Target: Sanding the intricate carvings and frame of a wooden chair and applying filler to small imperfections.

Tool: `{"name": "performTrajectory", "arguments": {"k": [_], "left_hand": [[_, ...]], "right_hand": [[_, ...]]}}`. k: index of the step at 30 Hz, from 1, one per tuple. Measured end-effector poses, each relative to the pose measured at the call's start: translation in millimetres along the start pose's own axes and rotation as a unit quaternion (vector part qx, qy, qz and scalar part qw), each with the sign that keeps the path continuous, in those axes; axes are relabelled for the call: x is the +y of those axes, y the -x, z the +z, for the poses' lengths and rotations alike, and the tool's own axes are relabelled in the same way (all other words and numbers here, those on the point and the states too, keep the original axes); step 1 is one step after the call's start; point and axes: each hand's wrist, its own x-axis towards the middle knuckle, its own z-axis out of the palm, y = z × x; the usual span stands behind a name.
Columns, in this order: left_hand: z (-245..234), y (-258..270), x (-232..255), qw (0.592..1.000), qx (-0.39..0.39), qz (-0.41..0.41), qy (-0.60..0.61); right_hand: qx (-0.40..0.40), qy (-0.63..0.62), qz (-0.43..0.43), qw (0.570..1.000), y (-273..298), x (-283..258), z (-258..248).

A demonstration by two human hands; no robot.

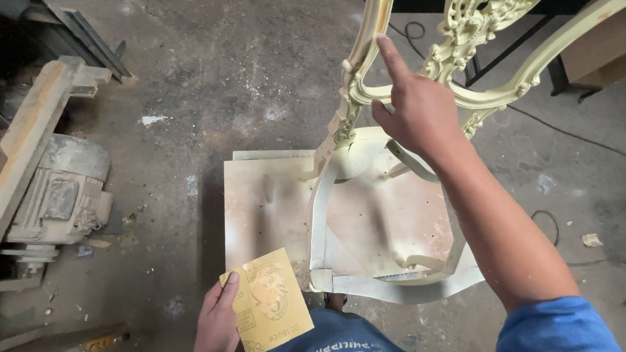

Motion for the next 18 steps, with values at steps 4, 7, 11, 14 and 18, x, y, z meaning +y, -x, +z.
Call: {"name": "performTrajectory", "arguments": {"k": [4, 7, 11, 14, 18], "left_hand": [[3, 2, -1, 0.999, 0.004, 0.004, 0.052], [5, 3, -2, 0.999, 0.039, 0.005, 0.024], [-33, -161, -100, 0.911, 0.128, 0.294, -0.257], [-70, -226, -142, 0.762, 0.123, 0.507, -0.383], [-56, -223, -131, 0.650, 0.112, 0.693, -0.291]], "right_hand": [[0.040, -0.176, 0.035, 0.983, 47, 2, -40], [0.070, -0.326, 0.093, 0.938, 79, 34, -16], [0.103, -0.532, 0.167, 0.824, 113, 84, 70], [0.125, -0.601, 0.221, 0.758, 123, 89, 95], [0.136, -0.635, 0.264, 0.713, 120, 89, 101]]}}
